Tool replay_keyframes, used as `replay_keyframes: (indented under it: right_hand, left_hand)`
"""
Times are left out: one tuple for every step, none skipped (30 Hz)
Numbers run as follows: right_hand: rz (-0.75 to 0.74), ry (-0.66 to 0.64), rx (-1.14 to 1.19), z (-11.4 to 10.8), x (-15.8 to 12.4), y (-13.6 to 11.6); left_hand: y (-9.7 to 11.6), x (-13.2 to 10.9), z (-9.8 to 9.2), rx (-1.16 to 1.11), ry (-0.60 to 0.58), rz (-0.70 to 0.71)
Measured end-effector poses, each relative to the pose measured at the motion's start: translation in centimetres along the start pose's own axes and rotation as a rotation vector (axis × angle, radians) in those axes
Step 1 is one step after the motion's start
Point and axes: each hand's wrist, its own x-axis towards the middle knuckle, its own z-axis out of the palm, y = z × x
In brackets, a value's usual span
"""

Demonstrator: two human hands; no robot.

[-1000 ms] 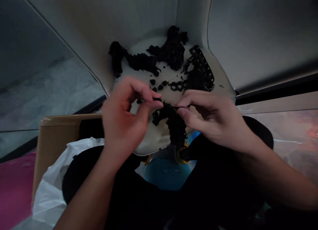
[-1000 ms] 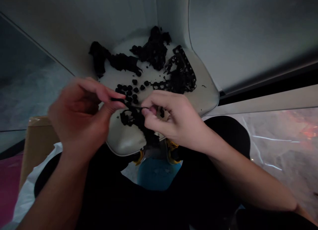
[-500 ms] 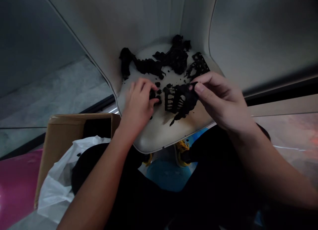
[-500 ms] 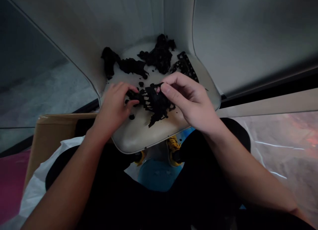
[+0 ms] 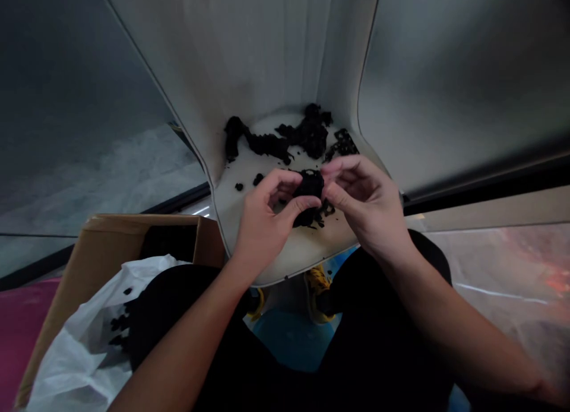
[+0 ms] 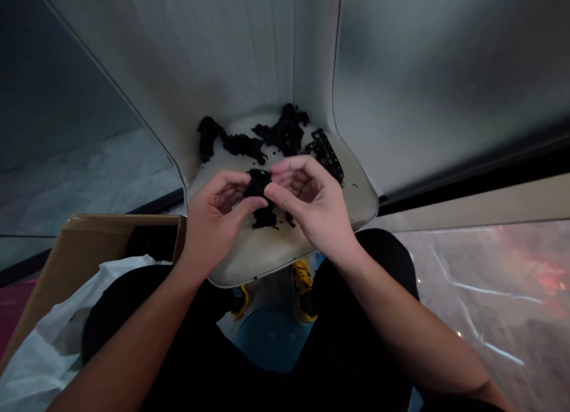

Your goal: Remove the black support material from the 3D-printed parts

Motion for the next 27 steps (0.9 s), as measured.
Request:
replay_keyframes:
  right_hand:
    - [0.044,-0.016,-0.014,-0.1,-0.2,-0.2]
    - [0.094,-0.028,-0.027,-0.1,-0.3,-0.4]
    - [0.141,-0.030,-0.034,-0.2,-0.4,-0.4]
    - [0.176,-0.022,-0.030,-0.2,-0.5,-0.4]
    - [0.198,-0.004,-0.017,-0.3,-0.5,-0.3]
    - [0.207,0.019,-0.006,-0.2,-0.5,-0.2]
    - [0.209,0.047,-0.006,-0.2,-0.5,-0.1]
    - [0.202,0.076,-0.021,-0.1,-0.5,-0.1]
    - [0.185,0.104,-0.048,0.0,-0.4,-0.1]
    - [0.161,0.124,-0.088,0.2,-0.4,-0.2]
    - [0.132,0.132,-0.130,0.3,-0.4,-0.3]
    - [0.099,0.126,-0.170,0.4,-0.5,-0.5]
    - [0.068,0.109,-0.205,0.5,-0.6,-0.8]
    - [0.039,0.085,-0.233,0.6,-0.6,-1.0]
    - [0.015,0.061,-0.256,0.7,-0.7,-1.2]
    - [-0.009,0.040,-0.276,0.7,-0.8,-1.4]
    - [-0.033,0.021,-0.295,0.7,-0.9,-1.5]
    - [-0.054,0.004,-0.313,0.6,-1.0,-1.7]
    - [-0.074,-0.007,-0.327,0.5,-1.1,-1.7]
    - [-0.090,-0.013,-0.335,0.4,-1.3,-1.8]
    - [-0.103,-0.014,-0.339,0.3,-1.4,-1.8]
    - [-0.114,-0.011,-0.337,0.1,-1.5,-1.8]
    - [-0.123,-0.005,-0.334,0.0,-1.7,-1.8]
    - [-0.131,0.004,-0.330,-0.1,-1.8,-1.8]
    - [-0.137,0.010,-0.328,-0.2,-1.9,-1.7]
    - [-0.139,0.014,-0.328,-0.3,-2.0,-1.6]
    - [-0.143,0.021,-0.331,-0.3,-2.0,-1.4]
  left_hand:
    - [0.0,0.0,0.0,-0.018,0.010,-0.016]
    - [0.0,0.0,0.0,-0.035,0.019,-0.027]
    - [0.0,0.0,0.1,-0.053,0.025,-0.036]
    - [0.0,-0.1,0.1,-0.075,0.029,-0.044]
    - [-0.1,-0.2,0.2,-0.098,0.026,-0.052]
    - [-0.2,-0.3,0.3,-0.118,0.015,-0.060]
    - [-0.3,-0.4,0.4,-0.127,-0.002,-0.070]
    - [-0.4,-0.4,0.4,-0.126,-0.022,-0.078]
    - [-0.5,-0.5,0.5,-0.118,-0.040,-0.083]
    - [-0.6,-0.5,0.5,-0.106,-0.049,-0.088]
    - [-0.7,-0.6,0.5,-0.096,-0.053,-0.093]
    - [-0.8,-0.6,0.5,-0.095,-0.052,-0.095]
    - [-0.8,-0.6,0.4,-0.103,-0.057,-0.094]
    - [-0.8,-0.6,0.3,-0.114,-0.071,-0.089]
    - [-0.7,-0.7,0.2,-0.120,-0.093,-0.084]
    - [-0.6,-0.7,0.2,-0.118,-0.113,-0.078]
    - [-0.4,-0.9,0.1,-0.103,-0.127,-0.073]
    - [-0.2,-1.1,0.1,-0.081,-0.131,-0.068]
    - [0.1,-1.3,0.2,-0.054,-0.130,-0.061]
    - [0.4,-1.5,0.3,-0.027,-0.126,-0.051]
    - [0.8,-1.8,0.4,-0.002,-0.121,-0.037]
    - [1.2,-2.0,0.5,0.022,-0.112,-0.021]
    - [1.6,-2.1,0.7,0.045,-0.100,-0.005]
    - [1.9,-2.2,0.9,0.070,-0.085,0.008]
    - [2.2,-2.3,1.0,0.093,-0.072,0.016]
    - [2.5,-2.3,1.2,0.113,-0.061,0.020]
    - [2.6,-2.3,1.4,0.128,-0.056,0.023]
